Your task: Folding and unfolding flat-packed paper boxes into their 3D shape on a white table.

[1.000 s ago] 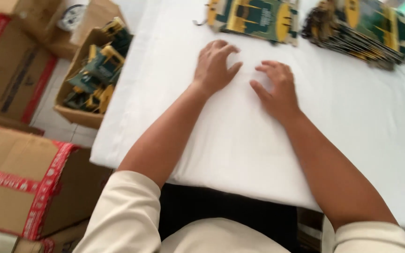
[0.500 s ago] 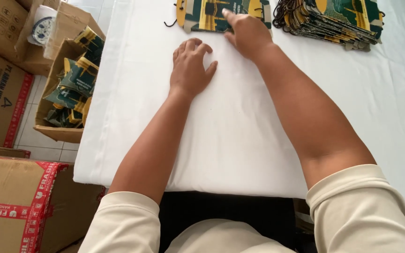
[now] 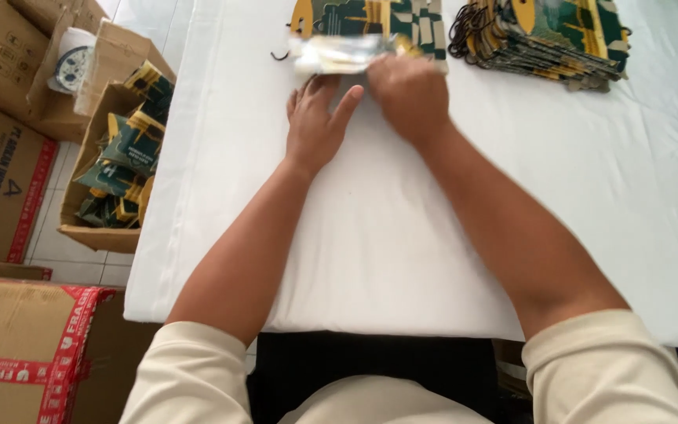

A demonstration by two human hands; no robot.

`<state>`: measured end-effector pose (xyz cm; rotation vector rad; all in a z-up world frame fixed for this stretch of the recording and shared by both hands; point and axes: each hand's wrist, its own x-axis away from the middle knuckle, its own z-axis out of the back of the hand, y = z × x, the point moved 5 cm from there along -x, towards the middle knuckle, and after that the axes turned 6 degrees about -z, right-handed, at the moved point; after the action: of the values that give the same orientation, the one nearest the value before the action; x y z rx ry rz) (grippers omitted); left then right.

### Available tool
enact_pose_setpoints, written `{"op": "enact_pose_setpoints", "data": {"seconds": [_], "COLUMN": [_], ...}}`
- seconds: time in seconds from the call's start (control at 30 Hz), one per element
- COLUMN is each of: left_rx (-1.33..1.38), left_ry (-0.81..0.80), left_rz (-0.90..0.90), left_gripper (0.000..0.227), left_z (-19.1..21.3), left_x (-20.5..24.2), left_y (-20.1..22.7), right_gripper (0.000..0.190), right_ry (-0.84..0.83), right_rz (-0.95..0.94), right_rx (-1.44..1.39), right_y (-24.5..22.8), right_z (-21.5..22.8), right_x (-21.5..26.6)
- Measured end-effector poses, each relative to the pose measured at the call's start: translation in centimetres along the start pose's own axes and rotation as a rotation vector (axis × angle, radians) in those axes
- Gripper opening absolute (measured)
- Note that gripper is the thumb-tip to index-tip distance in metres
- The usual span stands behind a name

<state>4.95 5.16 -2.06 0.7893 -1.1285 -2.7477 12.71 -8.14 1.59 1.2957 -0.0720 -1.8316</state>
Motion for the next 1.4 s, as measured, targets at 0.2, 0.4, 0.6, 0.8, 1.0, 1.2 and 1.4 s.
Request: {"op": "enact_pose_setpoints", "data": {"seconds": [0.2,0.4,0.6,0.8,1.0,1.2,1.4], "left_rx": [1.03,0.547,0.488,0.458,0.36,0.263,0.165], "left_ry": [0.22,0.439,0.348,0.272,0.362,0.327,0.325], "left_rz": [-0.04,-0.123,-0.246,-0.327,-0.505,-0.557,-0.636], "left_gripper": [0.04,0.037,0.036,0.049,0.038,0.022,0.017], "left_z": [-0.6,1.8,1.9,1.3,1.6,1.8,2.1], "left_x": [1.6,2.0,2.1,2.6,2.2,2.5,2.3], "left_y": [4.4,4.0,3.8,5.2,5.6,7.2,7.3], "right_gripper": [0.005,0.032,0.069,0.06,0.059,0.011,0.029], "right_ry": [0.157,0.111,-0.063,-0.257,0.533,0.438,0.292], "right_rz": [-0.078,-0.248,-0.775,-0.646,-0.285,-0.18,-0.183], "right_rx": [-0.451,-0.815,-1.183,-1.094,-0.465,-0.166,-0.273], "right_y": [-1.0,2.6,4.1,3.1,5.5,3.5,4.3], "right_z": [11.3,13.9,8.9,8.6,10.8,16.6,15.3], "right_x": [-2.0,-0.1,5.1,5.1,7.3,2.7,2.1]}}
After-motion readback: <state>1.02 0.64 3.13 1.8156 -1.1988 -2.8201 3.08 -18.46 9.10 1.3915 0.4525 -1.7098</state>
